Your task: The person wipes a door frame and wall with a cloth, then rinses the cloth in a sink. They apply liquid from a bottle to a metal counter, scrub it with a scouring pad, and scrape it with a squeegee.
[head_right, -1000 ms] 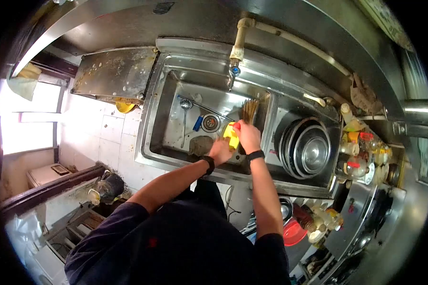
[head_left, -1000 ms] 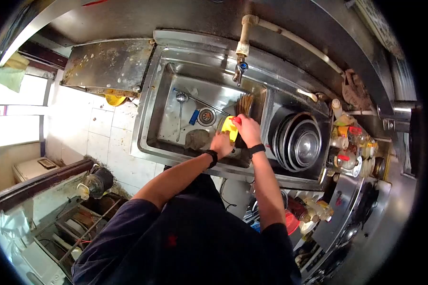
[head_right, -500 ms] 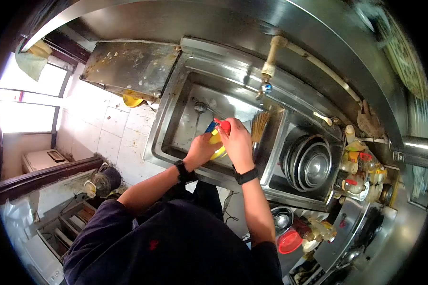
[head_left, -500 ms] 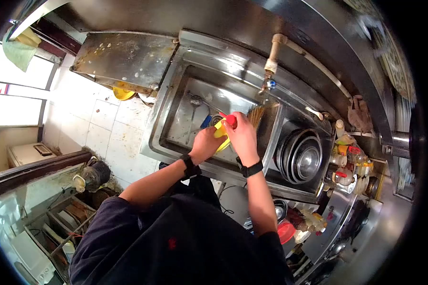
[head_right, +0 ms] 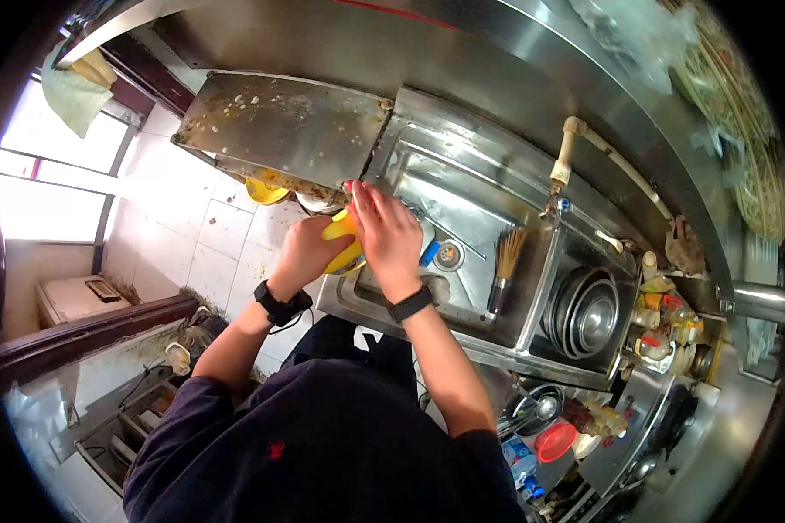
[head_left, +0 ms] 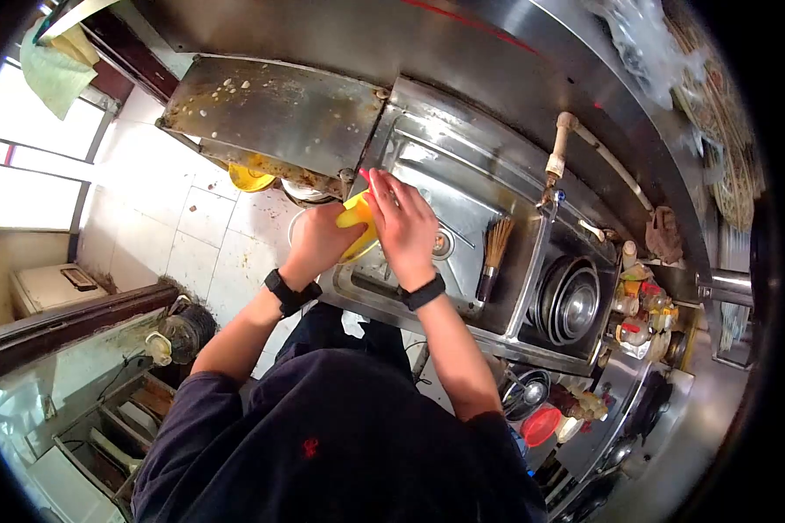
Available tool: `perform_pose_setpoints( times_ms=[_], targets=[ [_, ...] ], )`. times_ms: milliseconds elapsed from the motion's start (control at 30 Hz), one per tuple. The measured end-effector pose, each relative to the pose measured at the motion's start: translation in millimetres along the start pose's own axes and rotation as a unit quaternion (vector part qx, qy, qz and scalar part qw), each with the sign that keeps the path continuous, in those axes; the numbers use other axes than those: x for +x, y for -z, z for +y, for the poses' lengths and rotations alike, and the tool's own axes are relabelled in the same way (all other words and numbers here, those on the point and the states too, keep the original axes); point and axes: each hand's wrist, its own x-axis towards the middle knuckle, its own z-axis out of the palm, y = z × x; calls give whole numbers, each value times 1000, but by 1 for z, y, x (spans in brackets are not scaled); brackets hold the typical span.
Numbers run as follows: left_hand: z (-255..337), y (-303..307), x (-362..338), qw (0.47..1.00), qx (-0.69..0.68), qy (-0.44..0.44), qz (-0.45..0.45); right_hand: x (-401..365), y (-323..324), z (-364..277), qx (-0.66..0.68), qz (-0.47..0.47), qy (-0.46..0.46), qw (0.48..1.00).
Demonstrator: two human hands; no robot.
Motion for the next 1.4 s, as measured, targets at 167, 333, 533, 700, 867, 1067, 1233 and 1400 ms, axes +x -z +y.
perform_pose_setpoints(
  times_ms=[167,333,533,700,867,1067,1233,1400],
  targets=[
    [-29,9,20,1000,0,19,11,14,-38,-14,-20,20,-12,1000],
    [-46,-3,26,999,-15,40,33,9,-58,-12,-12,21,42,999],
    [-46,-13,16,997,3,26,68,-9,-54,-11,-22,-68,29,997],
    [-49,-12,20,998,8,25,49,-7,-58,-17,-58,-44,22,997],
    [-46,-11,21,998,12,4,57,-10,-64,-18,-35,-21,-6,999],
    [-40,-17,17,999,18,32,38,-19,-59,-9,-53,-70,-10,996],
    [-41,-20,18,998,22,29,48,-9,-52,-7,-55,-75,5,996],
    [-41,-25,15,998,20,31,59,-7,-54,3,-33,-69,50,996]
  ],
)
